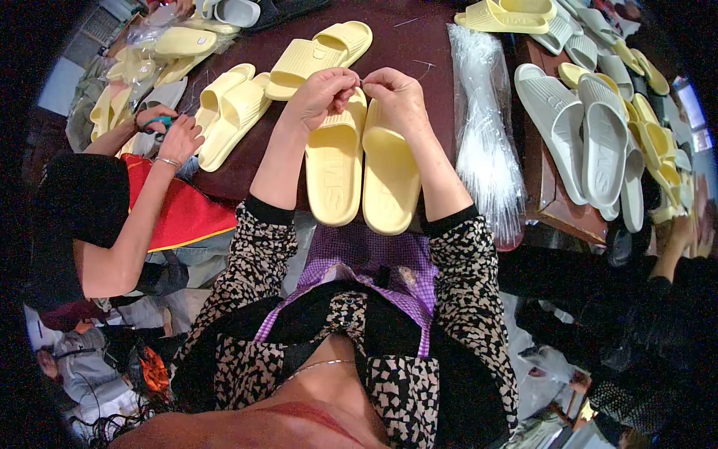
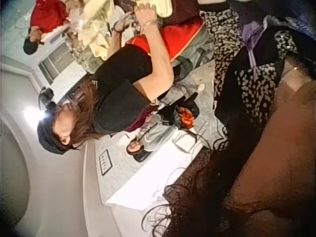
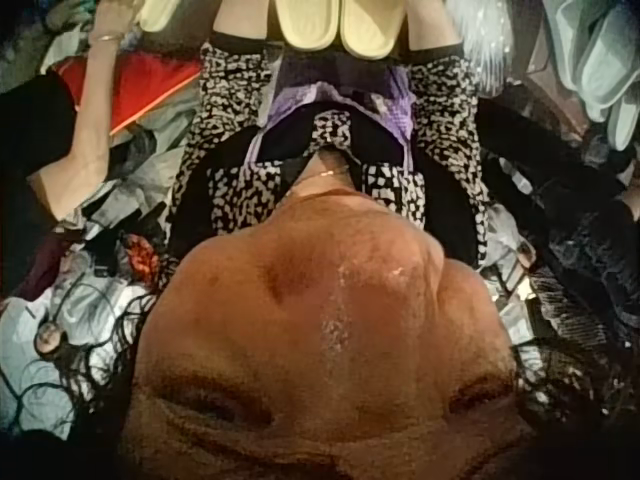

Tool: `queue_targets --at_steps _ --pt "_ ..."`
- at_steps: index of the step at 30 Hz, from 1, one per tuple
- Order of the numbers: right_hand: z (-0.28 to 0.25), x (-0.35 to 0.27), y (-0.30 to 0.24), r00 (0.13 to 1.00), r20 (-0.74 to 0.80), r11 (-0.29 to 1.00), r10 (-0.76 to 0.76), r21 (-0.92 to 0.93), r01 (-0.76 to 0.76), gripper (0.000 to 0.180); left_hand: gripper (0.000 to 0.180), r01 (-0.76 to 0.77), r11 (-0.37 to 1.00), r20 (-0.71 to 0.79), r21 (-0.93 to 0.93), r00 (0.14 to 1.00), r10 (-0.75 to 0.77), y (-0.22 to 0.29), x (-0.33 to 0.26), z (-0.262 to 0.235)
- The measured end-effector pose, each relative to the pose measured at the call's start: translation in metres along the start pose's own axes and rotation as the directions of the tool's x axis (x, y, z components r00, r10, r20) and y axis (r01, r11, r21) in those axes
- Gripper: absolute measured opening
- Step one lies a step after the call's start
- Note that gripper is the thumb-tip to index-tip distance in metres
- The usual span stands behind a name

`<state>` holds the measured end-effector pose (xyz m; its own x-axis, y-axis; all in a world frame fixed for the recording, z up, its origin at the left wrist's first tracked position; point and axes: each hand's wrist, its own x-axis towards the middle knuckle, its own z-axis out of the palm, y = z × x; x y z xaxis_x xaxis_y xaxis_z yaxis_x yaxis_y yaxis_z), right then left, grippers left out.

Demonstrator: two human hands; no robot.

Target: The person pairs slippers by taking plastic ties from a bundle and threading them through pairs of slippers to fasten them together by hand.

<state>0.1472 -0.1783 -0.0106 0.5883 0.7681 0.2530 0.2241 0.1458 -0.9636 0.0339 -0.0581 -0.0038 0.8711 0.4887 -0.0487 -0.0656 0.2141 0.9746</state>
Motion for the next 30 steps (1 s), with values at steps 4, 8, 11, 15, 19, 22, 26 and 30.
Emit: queue_targets --at_steps 4,8,11,15,19,22,26,30 --pt "0.003 -0.002 -0.002 1.0 -0.019 0.996 0.02 -0.086 -0.021 0.008 0.008 -0.005 1.0 -0.002 0.03 1.0 0.005 -0.001 -0.002 0.0" --pt "0.003 -0.002 0.001 1.0 -0.027 0.992 0.009 -0.123 -0.012 0.008 0.006 -0.031 0.996 -0.01 0.083 0.999 0.032 -0.002 -0.003 0.003" --pt "0.003 -0.003 0.003 1.0 -0.02 0.991 -0.003 -0.136 0.0 0.008 0.006 -0.048 0.993 -0.005 0.104 0.999 0.049 -0.003 -0.004 0.004" --pt "0.002 0.0 0.003 0.998 -0.034 0.985 -0.047 -0.168 0.04 0.01 0.006 -0.034 0.995 0.013 0.098 0.999 0.033 -0.004 -0.004 0.004" --pt "-0.012 -0.002 -0.001 0.967 -0.097 0.935 -0.237 -0.294 0.2 0.013 0.01 -0.078 0.997 -0.062 0.015 0.995 0.079 -0.008 -0.001 0.008" --pt "-0.031 -0.018 -0.019 0.898 -0.023 0.765 -0.44 -0.534 0.361 0.015 0.015 -0.302 0.953 -0.358 0.006 0.889 0.284 -0.008 -0.009 0.001" --pt "-0.034 -0.071 -0.044 0.939 0.319 0.776 -0.13 -0.557 0.296 0.02 0.018 -0.367 0.92 -0.531 0.137 0.756 0.381 -0.024 -0.028 -0.042" --pt "-0.005 -0.085 -0.032 0.872 0.48 0.654 -0.097 -0.63 0.419 0.022 0.018 -0.462 0.878 -0.682 0.122 0.604 0.412 -0.056 -0.035 -0.068"
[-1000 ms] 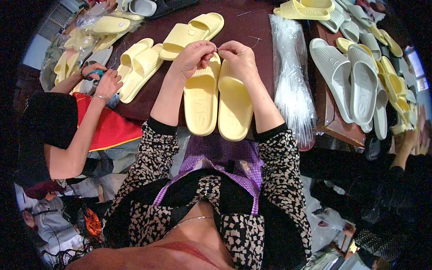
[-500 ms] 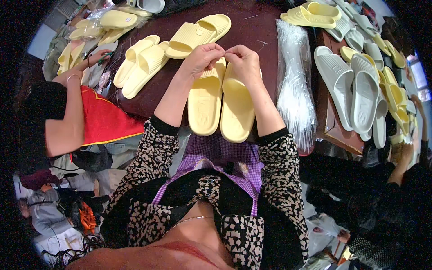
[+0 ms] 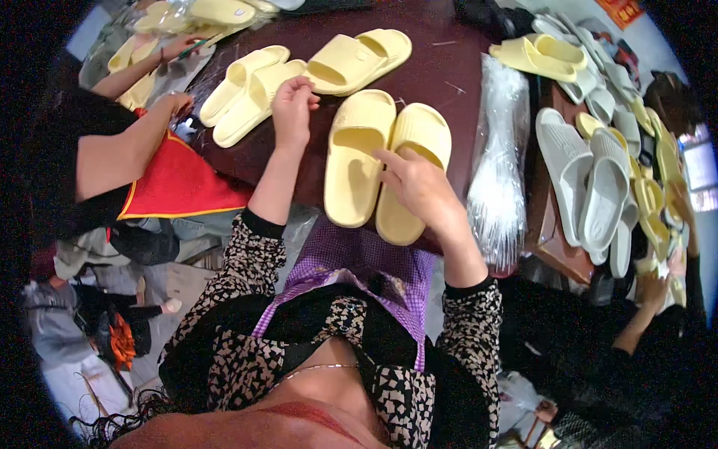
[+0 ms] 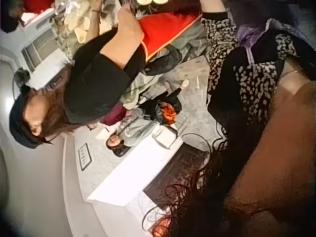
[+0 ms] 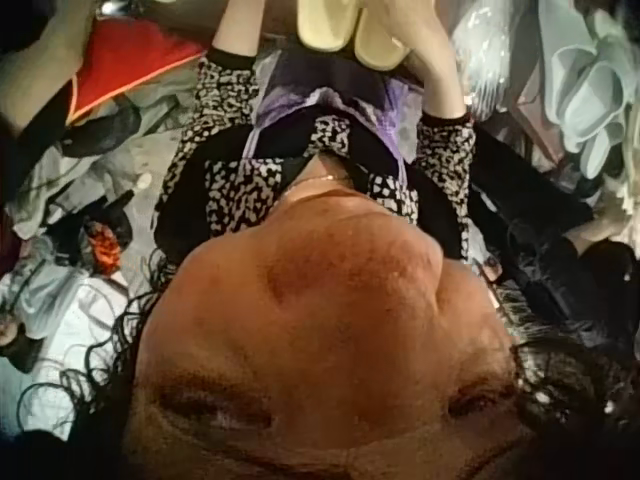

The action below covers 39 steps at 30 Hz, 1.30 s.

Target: The person pairs slippers by taking plastic ties from a bundle and threading them through pairs of slippers to fasten them together by hand.

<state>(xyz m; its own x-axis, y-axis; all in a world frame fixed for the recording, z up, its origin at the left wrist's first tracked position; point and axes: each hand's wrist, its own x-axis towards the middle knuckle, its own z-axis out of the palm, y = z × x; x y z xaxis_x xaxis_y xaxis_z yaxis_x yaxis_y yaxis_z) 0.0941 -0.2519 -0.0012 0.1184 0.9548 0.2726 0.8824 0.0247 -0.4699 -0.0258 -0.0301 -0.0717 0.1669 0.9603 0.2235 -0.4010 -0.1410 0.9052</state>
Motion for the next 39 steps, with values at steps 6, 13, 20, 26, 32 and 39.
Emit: queue_targets --at_steps 6,13,20,26,32,39 --pt "0.022 0.016 0.024 0.984 -0.005 0.934 0.177 -0.313 -0.17 0.018 0.016 0.085 0.989 -0.012 0.117 0.996 -0.084 -0.019 -0.004 0.003" --pt "-0.031 0.011 0.047 0.998 -0.055 0.799 0.039 -0.598 -0.065 0.013 0.024 0.19 0.98 -0.018 0.052 0.982 -0.19 -0.033 -0.001 -0.009" --pt "-0.239 -0.007 0.142 0.634 -0.536 0.727 0.557 -0.055 -0.685 0.025 0.028 0.228 0.974 0.078 -0.007 0.971 -0.227 -0.038 0.001 -0.01" --pt "-0.27 -0.051 0.163 0.656 -0.749 0.553 0.091 -0.51 -0.659 0.031 0.035 0.372 0.928 0.157 -0.007 0.917 -0.367 -0.033 0.009 -0.011" --pt "-0.149 -0.073 0.128 0.851 -0.5 0.889 0.157 -0.304 -0.342 0.022 0.041 0.366 0.93 0.134 0.035 0.92 -0.367 -0.027 0.022 -0.002" --pt "-0.09 -0.045 0.12 0.94 -0.191 0.955 0.283 0.15 -0.257 0.031 0.035 0.474 0.862 0.147 -0.182 0.88 -0.453 -0.022 0.006 -0.017"
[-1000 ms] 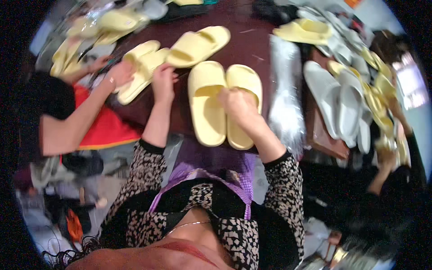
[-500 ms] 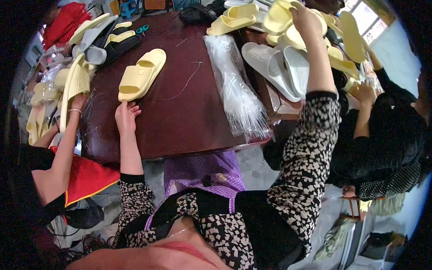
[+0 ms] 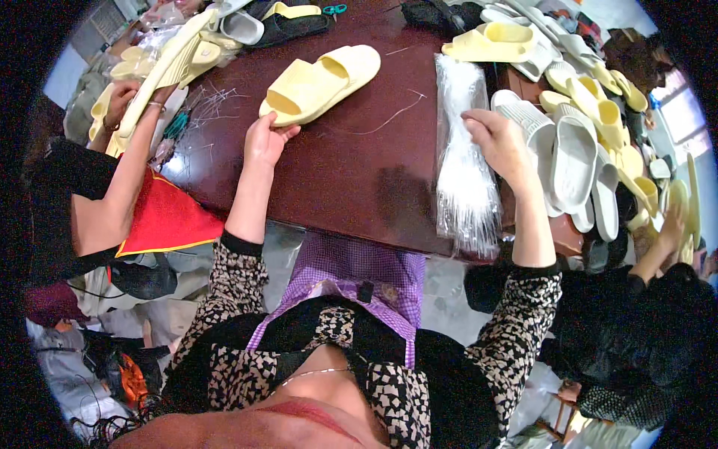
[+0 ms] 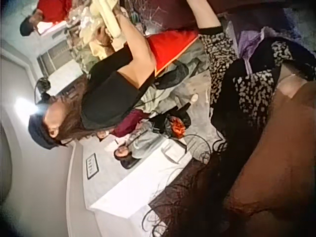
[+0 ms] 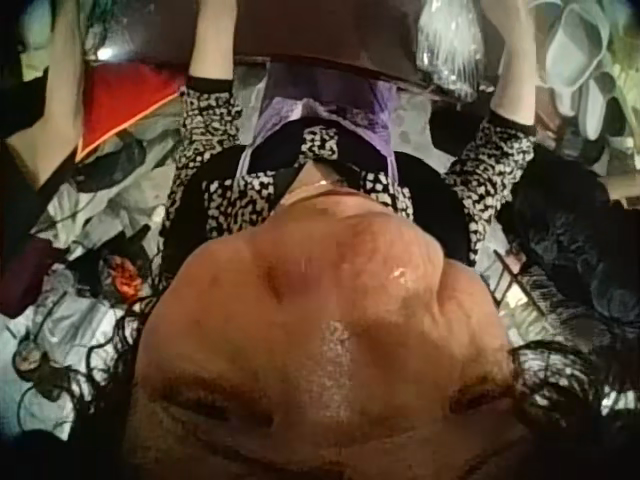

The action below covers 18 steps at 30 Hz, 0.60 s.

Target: The person pairs slippers by taking plastic ties from a bundle and threading them through pairs of slippers to fasten them together by hand.

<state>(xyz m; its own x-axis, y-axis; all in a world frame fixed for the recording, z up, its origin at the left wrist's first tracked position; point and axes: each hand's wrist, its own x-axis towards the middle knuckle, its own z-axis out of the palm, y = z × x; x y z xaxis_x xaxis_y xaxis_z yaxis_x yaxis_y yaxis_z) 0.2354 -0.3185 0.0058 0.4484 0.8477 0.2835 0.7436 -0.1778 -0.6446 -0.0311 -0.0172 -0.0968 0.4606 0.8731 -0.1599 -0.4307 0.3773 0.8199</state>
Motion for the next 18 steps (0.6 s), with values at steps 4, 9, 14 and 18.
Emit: queue_targets --at_steps 4,9,14,18 --pt "0.007 0.017 -0.013 0.989 0.049 0.975 0.137 0.169 -0.143 0.039 0.037 0.042 0.993 0.189 -0.113 0.982 -0.02 0.0 -0.031 0.005" --pt "0.014 0.034 -0.028 0.977 -0.016 0.765 0.213 0.625 -0.156 0.045 0.034 0.028 0.985 0.337 -0.169 0.941 0.031 0.005 -0.079 0.019" --pt "0.027 0.037 -0.017 0.954 -0.097 0.756 0.284 0.634 -0.161 0.039 0.032 0.031 0.997 0.365 -0.071 0.931 -0.003 -0.001 -0.104 0.011" --pt "0.032 0.029 -0.007 0.962 -0.035 0.804 0.269 0.559 -0.204 0.032 0.029 0.025 1.0 0.362 -0.004 0.932 -0.022 -0.002 -0.105 -0.004"
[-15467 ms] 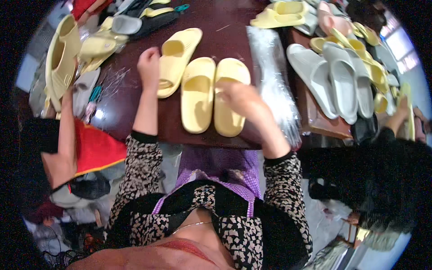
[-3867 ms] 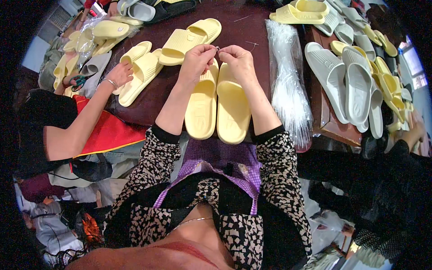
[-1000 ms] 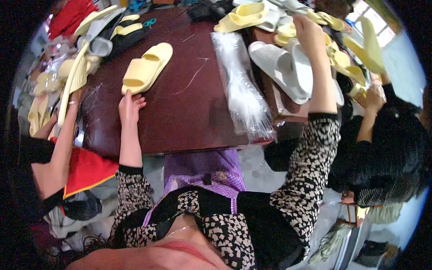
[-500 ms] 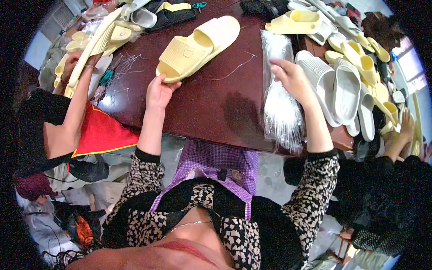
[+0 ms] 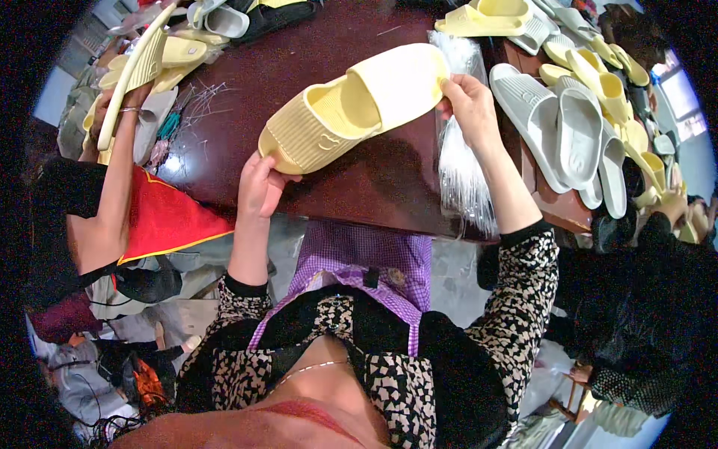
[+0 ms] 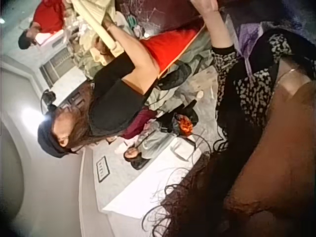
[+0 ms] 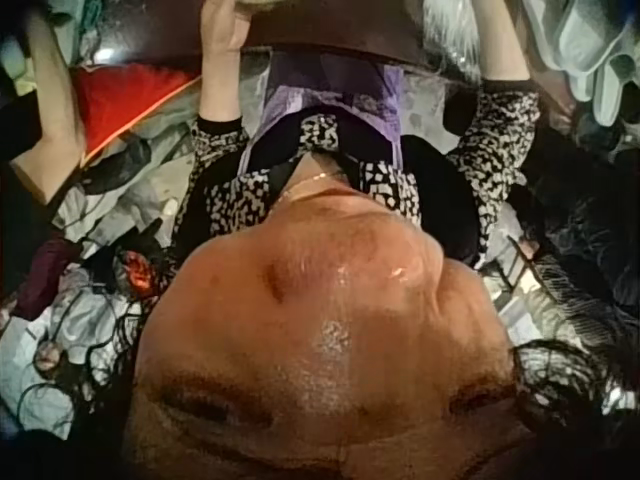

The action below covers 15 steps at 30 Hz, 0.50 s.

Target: The person pairs slippers by taking plastic ties from a bundle and threading them through pairs of slippers to fasten them together by hand.

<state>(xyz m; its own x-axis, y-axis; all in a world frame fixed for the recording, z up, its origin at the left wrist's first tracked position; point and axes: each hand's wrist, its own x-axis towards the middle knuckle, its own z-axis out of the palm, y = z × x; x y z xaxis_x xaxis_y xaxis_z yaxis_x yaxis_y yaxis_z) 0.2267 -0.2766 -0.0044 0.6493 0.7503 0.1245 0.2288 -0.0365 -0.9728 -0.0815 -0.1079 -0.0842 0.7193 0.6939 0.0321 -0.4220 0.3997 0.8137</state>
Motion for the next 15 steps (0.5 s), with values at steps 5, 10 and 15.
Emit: queue_targets --at_steps 5,10,15 --pt "-0.01 0.005 -0.009 0.958 -0.244 0.962 -0.15 -0.261 0.084 0.025 0.026 -0.078 0.995 -0.062 0.056 0.995 0.082 0.009 -0.007 0.01" --pt "-0.072 0.002 -0.04 0.85 -0.47 0.963 -0.237 -0.23 0.141 0.021 0.027 -0.08 0.973 -0.451 0.215 0.876 0.172 0.055 -0.011 -0.026" --pt "-0.071 -0.003 -0.056 0.817 -0.435 0.888 -0.379 -0.418 0.19 0.026 0.03 -0.17 0.936 -0.338 0.308 0.9 0.274 0.093 0.004 -0.056"
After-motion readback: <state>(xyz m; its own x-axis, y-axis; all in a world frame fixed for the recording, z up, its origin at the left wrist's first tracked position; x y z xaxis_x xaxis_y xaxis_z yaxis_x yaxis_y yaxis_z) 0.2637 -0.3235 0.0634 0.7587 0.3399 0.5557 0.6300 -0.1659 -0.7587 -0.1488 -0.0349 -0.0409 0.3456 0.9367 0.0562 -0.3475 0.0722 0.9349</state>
